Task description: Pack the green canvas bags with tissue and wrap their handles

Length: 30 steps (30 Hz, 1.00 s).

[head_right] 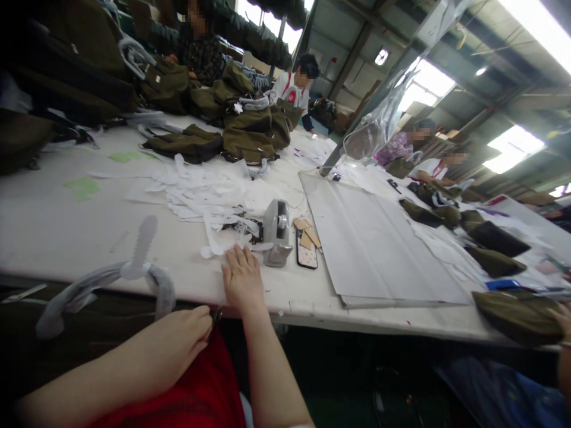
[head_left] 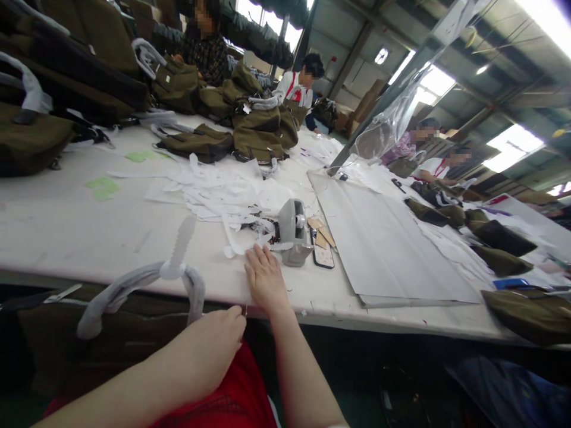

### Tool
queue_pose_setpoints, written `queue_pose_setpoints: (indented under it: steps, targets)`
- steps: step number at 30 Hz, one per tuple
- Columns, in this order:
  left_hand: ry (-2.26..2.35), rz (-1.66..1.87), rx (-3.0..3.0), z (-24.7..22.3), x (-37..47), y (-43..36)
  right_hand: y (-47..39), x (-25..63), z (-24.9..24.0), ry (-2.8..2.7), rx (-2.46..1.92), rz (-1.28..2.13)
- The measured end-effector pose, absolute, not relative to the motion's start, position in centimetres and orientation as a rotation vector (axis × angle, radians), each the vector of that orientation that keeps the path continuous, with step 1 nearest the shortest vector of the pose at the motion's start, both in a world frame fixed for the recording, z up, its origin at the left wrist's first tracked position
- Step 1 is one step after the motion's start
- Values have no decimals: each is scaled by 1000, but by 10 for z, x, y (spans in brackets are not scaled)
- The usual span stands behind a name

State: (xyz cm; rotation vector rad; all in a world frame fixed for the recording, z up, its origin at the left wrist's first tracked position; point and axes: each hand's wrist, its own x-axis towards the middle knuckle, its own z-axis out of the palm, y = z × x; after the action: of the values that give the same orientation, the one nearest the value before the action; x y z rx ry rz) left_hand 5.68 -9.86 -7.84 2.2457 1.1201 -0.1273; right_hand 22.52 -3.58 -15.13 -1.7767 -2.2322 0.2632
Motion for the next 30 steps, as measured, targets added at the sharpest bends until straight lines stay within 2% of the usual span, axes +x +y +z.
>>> queue_pose_setpoints:
  steps: [4,8,13,16,19,21,24,30]
  targets:
    - [877,-189,2017,-57,9,-139,-32,225,-159,-2237,-1760,250]
    - [888,-213,1847,-70,-36,-159,-29,230,-160,-2095,-1633,220]
    - [1150,-111,1792,-99,-59,-169,-78,221,-105,-1588,-1365,108]
    - [1176,-13,1773,-103,-59,-168,-121,194,-68,-1852,-1080,341]
    - [1192,173,1740,-103,-55,-163,-147,165,-65,-2360,-877,674]
    - [1203,262,1694,-105,-54,-159,-155,154,-82,-2521,-987,840]
    - [1290,321,1585,-112,-55,-156,-162,152,-116,-2413,-1299,986]
    - [1434,257,1513,-131,-52,-160,-166,168,-158,-2056,-1738,920]
